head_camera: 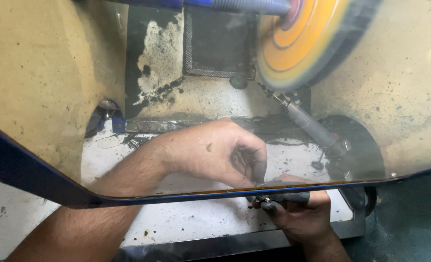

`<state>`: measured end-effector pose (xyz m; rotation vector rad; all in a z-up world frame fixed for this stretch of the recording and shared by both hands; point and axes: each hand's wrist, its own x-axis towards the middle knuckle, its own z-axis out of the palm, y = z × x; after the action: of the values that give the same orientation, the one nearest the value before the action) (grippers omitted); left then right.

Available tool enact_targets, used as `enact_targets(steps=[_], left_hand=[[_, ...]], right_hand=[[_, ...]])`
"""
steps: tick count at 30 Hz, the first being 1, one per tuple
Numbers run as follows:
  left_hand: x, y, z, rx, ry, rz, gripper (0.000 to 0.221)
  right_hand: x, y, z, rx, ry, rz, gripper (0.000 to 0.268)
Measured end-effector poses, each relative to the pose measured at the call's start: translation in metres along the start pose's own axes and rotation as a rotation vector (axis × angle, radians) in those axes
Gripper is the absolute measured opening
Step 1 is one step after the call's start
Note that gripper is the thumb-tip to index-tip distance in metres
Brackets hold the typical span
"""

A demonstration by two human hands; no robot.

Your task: Polishing small jewelry components using a bench polisher

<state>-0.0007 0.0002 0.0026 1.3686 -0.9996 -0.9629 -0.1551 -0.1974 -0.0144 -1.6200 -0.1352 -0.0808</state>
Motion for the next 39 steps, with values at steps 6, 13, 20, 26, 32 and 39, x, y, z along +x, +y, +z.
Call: enact_targets(steps=[6, 13, 20, 26, 32, 39], left_hand=[[0.003, 0.001, 0.000, -0.054, 0.007, -0.016, 0.015], [0.011, 0.036, 0.021, 0.771, 0.456, 0.524, 0.014], [0.006, 0.058, 0.029, 1.327, 0.619, 0.731, 0.016], [0.002, 0.065, 0.032, 1.405, 0.657, 0.672, 0.013], [0.002, 0.070, 0.038, 1.407, 0.923, 0.790, 0.020], [-0.001, 0.072, 0.034, 1.424, 0.936, 0.710, 0.025]], right_hand=[[-0.005, 0.006, -0.005, -0.047, 0.051, 0.039, 0.022], [0.016, -0.014, -0.023, -0.294, 0.367, 0.255, 0.025], [0.050, -0.081, 0.002, -0.021, 0.211, 0.170, 0.032], [0.047, -0.085, 0.005, -0.066, 0.221, 0.359, 0.029], [0.058, -0.099, 0.020, -0.223, 0.370, 0.299, 0.026], [0.062, -0.090, 0.023, -0.180, 0.389, 0.330, 0.026]])
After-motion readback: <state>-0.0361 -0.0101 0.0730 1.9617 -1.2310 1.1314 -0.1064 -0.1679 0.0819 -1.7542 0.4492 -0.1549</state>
